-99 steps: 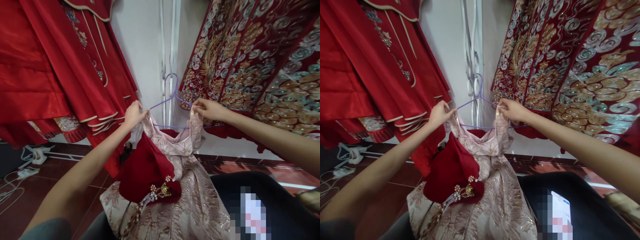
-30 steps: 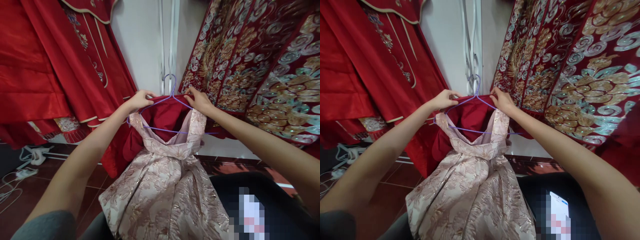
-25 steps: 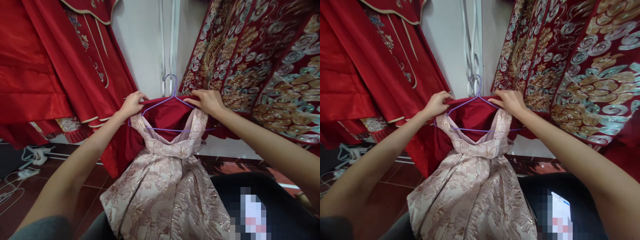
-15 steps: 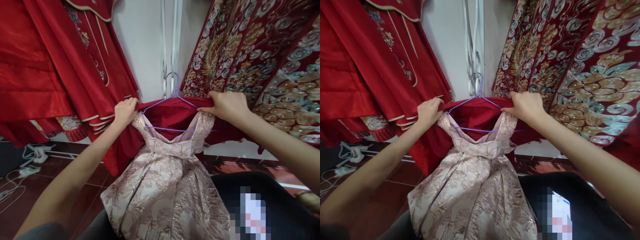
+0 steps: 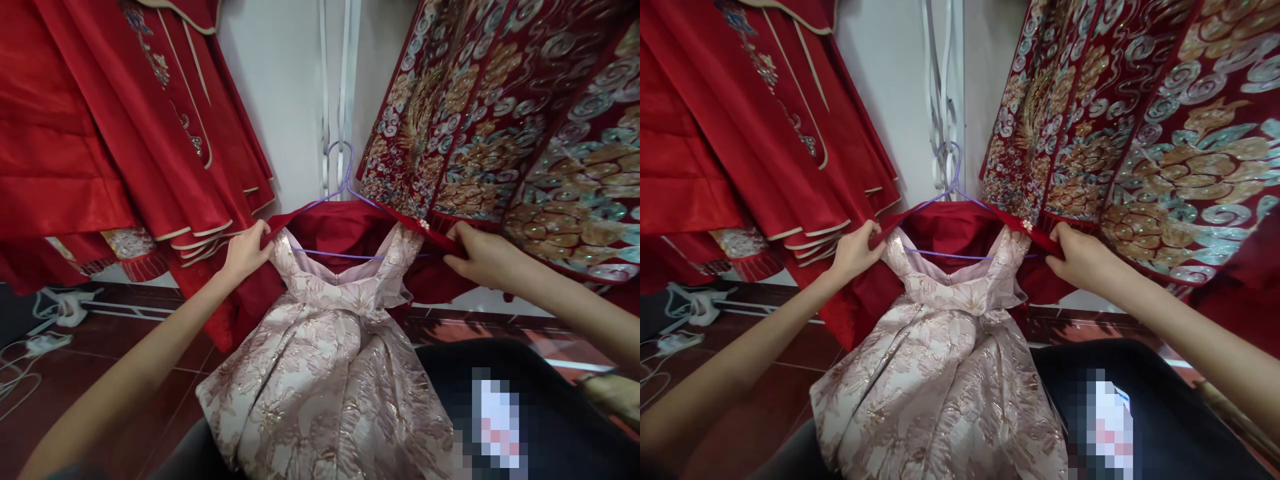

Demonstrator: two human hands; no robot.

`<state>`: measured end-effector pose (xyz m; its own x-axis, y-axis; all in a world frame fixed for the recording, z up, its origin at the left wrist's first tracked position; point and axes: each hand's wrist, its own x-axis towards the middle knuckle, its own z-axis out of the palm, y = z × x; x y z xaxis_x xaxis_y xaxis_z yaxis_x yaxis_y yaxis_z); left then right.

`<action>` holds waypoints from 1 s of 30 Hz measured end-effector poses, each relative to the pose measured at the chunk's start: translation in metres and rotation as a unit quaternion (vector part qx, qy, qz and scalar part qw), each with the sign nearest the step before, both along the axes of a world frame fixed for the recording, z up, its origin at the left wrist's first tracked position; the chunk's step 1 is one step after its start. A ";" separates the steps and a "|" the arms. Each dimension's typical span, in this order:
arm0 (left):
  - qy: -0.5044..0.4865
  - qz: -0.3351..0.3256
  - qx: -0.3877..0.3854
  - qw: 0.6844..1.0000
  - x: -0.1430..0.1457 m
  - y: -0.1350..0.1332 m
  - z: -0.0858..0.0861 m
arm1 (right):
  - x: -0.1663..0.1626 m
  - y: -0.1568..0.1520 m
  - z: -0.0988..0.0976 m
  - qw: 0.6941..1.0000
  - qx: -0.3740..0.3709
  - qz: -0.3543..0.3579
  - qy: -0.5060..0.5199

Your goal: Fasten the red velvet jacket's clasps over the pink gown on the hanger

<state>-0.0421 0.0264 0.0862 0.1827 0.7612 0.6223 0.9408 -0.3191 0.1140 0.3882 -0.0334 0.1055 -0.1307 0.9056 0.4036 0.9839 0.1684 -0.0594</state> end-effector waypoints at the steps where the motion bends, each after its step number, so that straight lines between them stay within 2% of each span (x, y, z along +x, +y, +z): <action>1: -0.046 -0.009 -0.021 0.999 0.001 0.002 0.001 | -0.002 0.003 -0.001 0.999 -0.015 0.006 0.050; 4: -0.196 -0.057 -0.075 0.976 0.015 0.011 0.008 | -0.024 0.012 -0.005 0.989 -0.038 0.063 0.130; 8: -0.342 -0.132 -0.084 0.927 0.063 0.017 0.016 | -0.080 0.021 -0.017 0.967 -0.073 0.182 0.162; 10: -0.351 -0.186 -0.115 0.911 0.088 0.014 0.015 | -0.110 0.019 -0.026 0.950 -0.106 0.233 0.180; 12: -0.343 -0.229 -0.153 0.898 0.105 0.010 0.010 | -0.134 0.013 -0.036 0.917 -0.138 0.290 0.235; 14: -0.334 -0.255 -0.176 0.890 0.110 0.008 0.002 | -0.147 0.006 -0.044 0.874 -0.170 0.339 0.302; 16: -0.309 -0.263 -0.168 0.899 0.105 0.007 -0.004 | -0.149 -0.001 -0.050 0.850 -0.184 0.352 0.346; 17: -0.281 -0.255 -0.154 0.912 0.100 0.006 -0.007 | -0.146 -0.004 -0.053 0.854 -0.181 0.340 0.349; 19: -0.203 -0.216 -0.115 0.948 0.085 0.005 -0.007 | -0.134 -0.009 -0.055 0.891 -0.173 0.283 0.309; 22: -0.083 -0.132 -0.040 0.987 0.060 0.007 0.000 | -0.109 -0.018 -0.051 0.956 -0.177 0.166 0.163; 24: -0.031 -0.099 0.006 0.995 0.045 0.015 0.006 | -0.095 -0.026 -0.045 0.979 -0.172 0.085 0.069; 26: 0.001 -0.095 0.003 0.995 0.033 0.027 0.011 | -0.087 -0.034 -0.039 0.983 -0.175 0.047 0.012; 27: 0.012 -0.099 -0.022 0.995 0.029 0.034 0.012 | -0.085 -0.037 -0.037 0.981 -0.184 0.052 -0.005; 30: 0.040 -0.099 -0.099 0.989 0.023 0.050 0.014 | -0.089 -0.039 -0.035 0.965 -0.230 0.121 -0.033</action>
<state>-0.0193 0.0768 0.1002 0.3820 0.8116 0.4421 0.8710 -0.4760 0.1212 0.2989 -0.0720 0.0710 -0.3728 0.9265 -0.0505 0.9232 0.3649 -0.1206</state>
